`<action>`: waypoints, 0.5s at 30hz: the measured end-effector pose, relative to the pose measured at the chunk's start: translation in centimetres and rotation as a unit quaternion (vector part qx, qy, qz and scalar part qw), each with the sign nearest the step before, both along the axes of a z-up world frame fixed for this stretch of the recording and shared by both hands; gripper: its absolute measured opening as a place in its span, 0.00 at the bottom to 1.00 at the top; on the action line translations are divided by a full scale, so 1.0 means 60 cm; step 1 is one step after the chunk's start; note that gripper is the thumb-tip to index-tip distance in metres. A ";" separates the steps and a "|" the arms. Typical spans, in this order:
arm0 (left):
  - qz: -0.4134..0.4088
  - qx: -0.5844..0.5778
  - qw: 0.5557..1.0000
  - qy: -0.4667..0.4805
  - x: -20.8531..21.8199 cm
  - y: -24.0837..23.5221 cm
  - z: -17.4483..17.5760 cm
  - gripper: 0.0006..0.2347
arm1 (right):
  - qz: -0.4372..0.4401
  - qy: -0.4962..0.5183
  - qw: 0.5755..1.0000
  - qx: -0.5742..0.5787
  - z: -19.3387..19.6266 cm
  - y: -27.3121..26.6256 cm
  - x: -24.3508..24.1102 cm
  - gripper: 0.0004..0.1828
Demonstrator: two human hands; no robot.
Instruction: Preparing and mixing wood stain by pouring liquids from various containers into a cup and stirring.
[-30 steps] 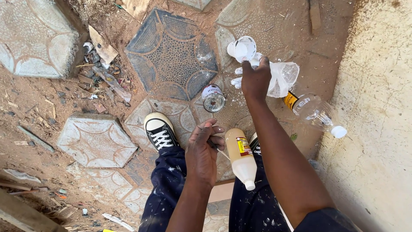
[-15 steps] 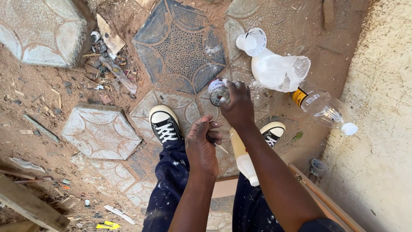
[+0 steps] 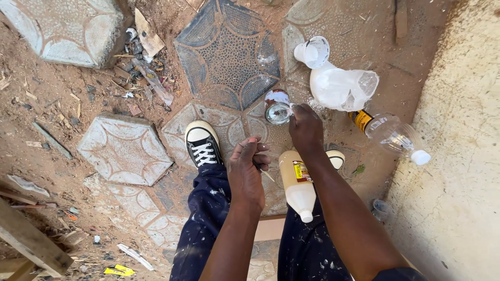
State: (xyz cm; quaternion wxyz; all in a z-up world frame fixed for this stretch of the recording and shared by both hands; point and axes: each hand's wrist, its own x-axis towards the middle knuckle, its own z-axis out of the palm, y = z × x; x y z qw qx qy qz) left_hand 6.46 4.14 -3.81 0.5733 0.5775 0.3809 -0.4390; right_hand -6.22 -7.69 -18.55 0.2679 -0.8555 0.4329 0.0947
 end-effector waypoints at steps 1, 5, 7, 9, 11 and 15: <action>0.002 -0.002 1.000 0.000 -0.001 0.001 0.005 0.10 | 0.002 0.000 1.000 -0.002 -0.005 -0.002 -0.006 0.11; -0.016 -0.007 1.000 -0.004 -0.007 -0.002 0.012 0.10 | 0.007 0.014 1.000 0.003 -0.004 -0.022 -0.025 0.11; -0.019 -0.005 1.000 -0.004 -0.009 0.001 0.011 0.10 | 0.006 0.009 1.000 0.007 0.006 -0.025 -0.022 0.12; -0.020 -0.004 1.000 0.001 -0.011 0.002 0.011 0.11 | 0.032 0.051 0.998 0.004 0.015 -0.030 -0.015 0.14; -0.022 -0.002 1.000 0.004 -0.016 0.002 0.014 0.11 | -0.001 0.053 0.998 0.032 0.012 -0.032 -0.010 0.17; -0.037 -0.004 0.999 0.010 -0.017 0.001 0.022 0.12 | -0.057 0.071 0.994 0.069 -0.048 -0.051 -0.034 0.19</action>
